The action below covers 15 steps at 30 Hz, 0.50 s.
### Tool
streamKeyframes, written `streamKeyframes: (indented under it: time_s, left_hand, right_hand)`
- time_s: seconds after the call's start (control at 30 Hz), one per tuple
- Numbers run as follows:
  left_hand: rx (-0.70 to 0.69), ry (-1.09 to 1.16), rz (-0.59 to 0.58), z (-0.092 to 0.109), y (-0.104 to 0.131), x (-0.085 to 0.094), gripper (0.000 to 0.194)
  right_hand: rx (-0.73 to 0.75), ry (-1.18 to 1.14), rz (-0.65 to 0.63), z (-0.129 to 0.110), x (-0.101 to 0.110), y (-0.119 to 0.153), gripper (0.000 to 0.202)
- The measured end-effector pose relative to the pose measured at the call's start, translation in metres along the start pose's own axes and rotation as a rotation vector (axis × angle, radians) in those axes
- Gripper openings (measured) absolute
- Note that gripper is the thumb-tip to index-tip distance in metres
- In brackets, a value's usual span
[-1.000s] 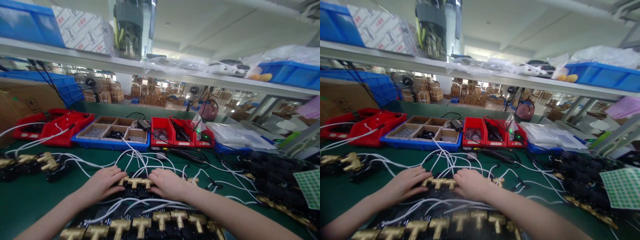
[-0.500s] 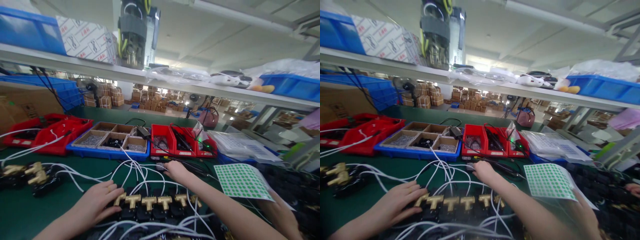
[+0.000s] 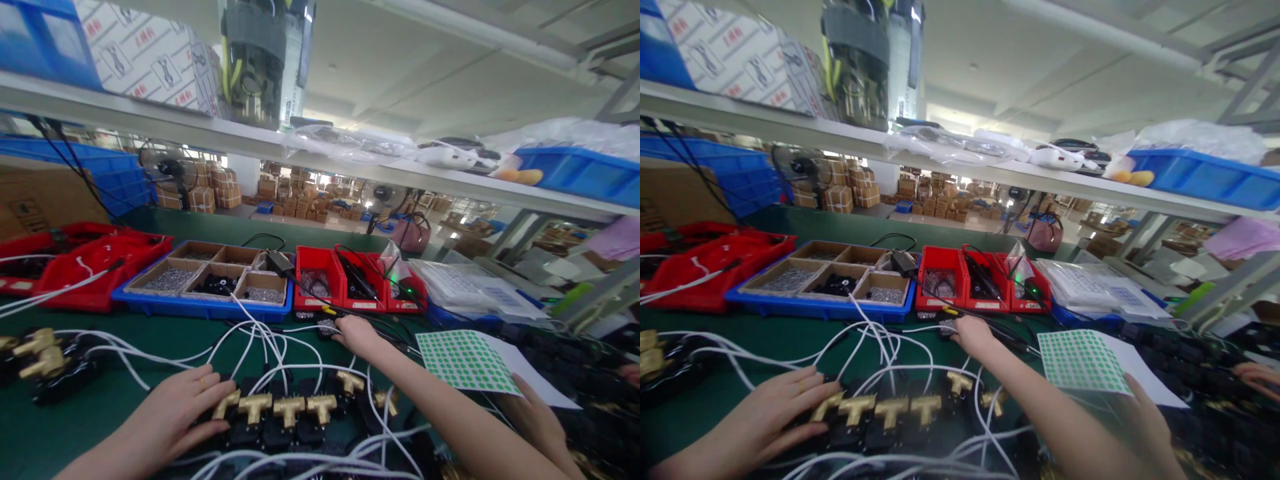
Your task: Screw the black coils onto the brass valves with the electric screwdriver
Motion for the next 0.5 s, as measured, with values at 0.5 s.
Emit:
streamKeyframes:
  time_s: [0.5]
  left_hand:
    - [0.106,0.091,-0.282,0.007,-0.015,-0.002,0.029]
  right_hand:
    - [0.714,-0.132,0.002,-0.131,0.025,0.078,0.027]
Point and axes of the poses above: each hand's wrist, its own y-axis away from the middle knuckle, its own x-axis out of the back of the hand, z = x × y, the point moved 4 cm from there along -y, towards the middle knuckle, and after that the axes turned 7 degrees about z, right-handed, at the moved point
